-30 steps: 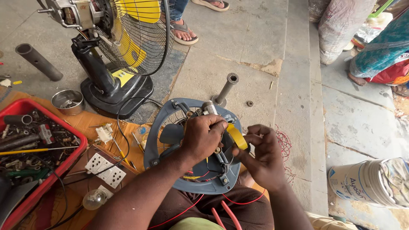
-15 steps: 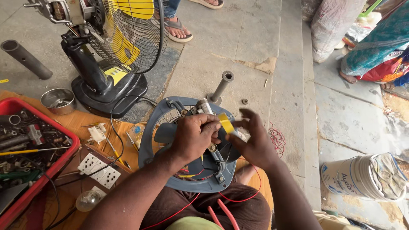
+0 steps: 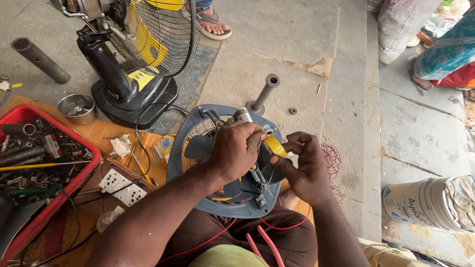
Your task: The person sits on the ground and repairs a disassembled electric fan motor. They strip wire ends, twist connections, and wrap them with yellow electrical tape. The person uses pliers and electrical tape to secure the wiring on the motor.
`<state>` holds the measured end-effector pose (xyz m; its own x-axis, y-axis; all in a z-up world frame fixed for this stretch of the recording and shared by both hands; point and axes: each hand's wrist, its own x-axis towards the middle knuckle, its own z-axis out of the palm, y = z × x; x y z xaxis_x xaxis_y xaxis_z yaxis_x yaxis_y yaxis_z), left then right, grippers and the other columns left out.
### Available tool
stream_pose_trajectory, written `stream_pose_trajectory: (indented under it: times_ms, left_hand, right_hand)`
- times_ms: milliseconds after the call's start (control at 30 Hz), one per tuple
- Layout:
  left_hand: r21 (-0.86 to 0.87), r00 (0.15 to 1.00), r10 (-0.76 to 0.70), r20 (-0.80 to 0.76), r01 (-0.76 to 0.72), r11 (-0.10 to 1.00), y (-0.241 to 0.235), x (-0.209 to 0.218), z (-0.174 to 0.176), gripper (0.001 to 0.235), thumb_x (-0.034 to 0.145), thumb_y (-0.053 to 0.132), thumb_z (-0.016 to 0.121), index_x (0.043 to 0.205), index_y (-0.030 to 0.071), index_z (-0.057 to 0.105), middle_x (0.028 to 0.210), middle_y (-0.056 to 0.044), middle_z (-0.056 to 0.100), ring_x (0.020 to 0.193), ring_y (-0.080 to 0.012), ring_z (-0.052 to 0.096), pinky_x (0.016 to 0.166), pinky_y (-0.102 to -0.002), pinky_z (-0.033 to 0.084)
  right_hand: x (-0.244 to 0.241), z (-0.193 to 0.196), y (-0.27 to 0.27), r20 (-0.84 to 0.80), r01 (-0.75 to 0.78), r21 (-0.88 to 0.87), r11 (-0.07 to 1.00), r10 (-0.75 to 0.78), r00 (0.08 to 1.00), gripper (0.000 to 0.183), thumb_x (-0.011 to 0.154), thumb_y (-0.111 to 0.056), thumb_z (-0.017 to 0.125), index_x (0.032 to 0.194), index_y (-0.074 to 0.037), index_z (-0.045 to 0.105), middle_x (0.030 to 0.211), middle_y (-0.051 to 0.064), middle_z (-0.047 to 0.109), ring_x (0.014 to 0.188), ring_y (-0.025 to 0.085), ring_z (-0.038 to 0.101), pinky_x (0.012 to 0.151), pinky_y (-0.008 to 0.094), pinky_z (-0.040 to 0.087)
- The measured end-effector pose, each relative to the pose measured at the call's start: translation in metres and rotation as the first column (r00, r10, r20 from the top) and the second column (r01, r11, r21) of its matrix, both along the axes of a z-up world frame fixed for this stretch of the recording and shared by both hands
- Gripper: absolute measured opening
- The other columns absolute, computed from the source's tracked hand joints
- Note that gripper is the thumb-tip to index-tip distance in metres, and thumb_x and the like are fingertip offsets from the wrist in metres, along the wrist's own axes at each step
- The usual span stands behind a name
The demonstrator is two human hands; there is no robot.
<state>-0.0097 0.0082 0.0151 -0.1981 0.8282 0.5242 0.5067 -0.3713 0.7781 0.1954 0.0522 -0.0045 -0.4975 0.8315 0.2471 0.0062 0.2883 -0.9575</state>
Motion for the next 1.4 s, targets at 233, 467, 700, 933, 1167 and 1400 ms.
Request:
stream_pose_trajectory:
  times_ms: [233, 467, 700, 933, 1167, 1400]
  left_hand:
    - [-0.056, 0.996, 0.033, 0.079, -0.029, 0.998, 0.002, 0.002, -0.005, 0.011, 0.096, 0.008, 0.067, 0.089, 0.0, 0.07, 0.075, -0.013, 0.072, 0.069, -0.0268, 0.075, 0.062, -0.038, 0.057]
    - [-0.01, 0.998, -0.061, -0.011, 0.061, 0.998, -0.004, -0.009, -0.003, 0.008, 0.094, 0.004, 0.066, 0.098, -0.001, 0.071, 0.085, -0.016, 0.073, 0.079, -0.0305, 0.074, 0.07, -0.039, 0.057]
    - [-0.061, 0.999, -0.033, 0.038, 0.035, 0.998, 0.0, -0.006, -0.007, 0.006, 0.093, 0.006, 0.069, 0.094, 0.0, 0.071, 0.081, -0.015, 0.073, 0.076, -0.0285, 0.075, 0.068, -0.038, 0.058]
    - [0.076, 0.999, 0.046, 0.021, -0.048, 0.996, 0.001, 0.001, -0.013, 0.003, 0.091, 0.001, 0.067, 0.09, -0.001, 0.069, 0.08, -0.016, 0.071, 0.075, -0.0326, 0.072, 0.067, -0.042, 0.056]
    - [0.1, 1.0, 0.017, -0.013, -0.016, 0.995, -0.004, 0.0, -0.01, 0.005, 0.091, -0.003, 0.066, 0.095, -0.002, 0.068, 0.086, -0.016, 0.071, 0.08, -0.033, 0.073, 0.07, -0.042, 0.057]
    - [0.067, 0.998, 0.045, 0.039, -0.047, 0.997, -0.006, 0.001, -0.007, 0.008, 0.093, 0.001, 0.069, 0.101, -0.002, 0.071, 0.088, -0.016, 0.074, 0.081, -0.0294, 0.075, 0.07, -0.038, 0.058]
  right_hand:
    - [0.0, -0.003, -0.009, -0.057, 0.011, -0.018, 1.0, -0.012, 0.998, 0.052, 0.085, 0.011, 0.078, 0.124, -0.003, 0.047, 0.111, 0.006, 0.066, 0.11, 0.015, 0.065, 0.094, 0.03, 0.053]
    - [-0.005, 0.029, -0.004, -0.609, -0.387, -0.316, 0.866, 0.127, 0.783, 0.079, 0.076, 0.013, 0.066, 0.147, -0.003, 0.036, 0.141, 0.02, 0.062, 0.134, 0.031, 0.057, 0.115, 0.043, 0.043]
    - [-0.025, 0.024, 0.012, 0.44, 0.011, 0.393, 0.92, -0.199, 0.876, 0.105, 0.068, 0.004, 0.075, 0.157, 0.001, 0.018, 0.148, 0.016, 0.052, 0.142, 0.038, 0.042, 0.112, 0.048, 0.033]
    - [-0.001, 0.042, -0.008, -0.096, -0.166, -0.355, 0.92, 0.141, 0.985, 0.1, 0.066, 0.02, 0.056, 0.159, -0.001, 0.027, 0.132, 0.024, 0.056, 0.124, 0.032, 0.055, 0.096, 0.036, 0.053]
    - [-0.036, 0.037, 0.018, 0.067, 0.071, -0.229, 0.971, -0.057, 0.996, 0.099, 0.07, 0.014, 0.056, 0.159, -0.009, 0.019, 0.145, 0.013, 0.06, 0.119, 0.021, 0.062, 0.077, 0.031, 0.054]
    - [-0.01, 0.03, 0.014, 0.537, 0.069, 0.116, 0.991, -0.121, 0.835, 0.072, 0.082, -0.012, 0.084, 0.142, -0.006, 0.045, 0.118, 0.006, 0.073, 0.104, 0.024, 0.065, 0.084, 0.037, 0.054]
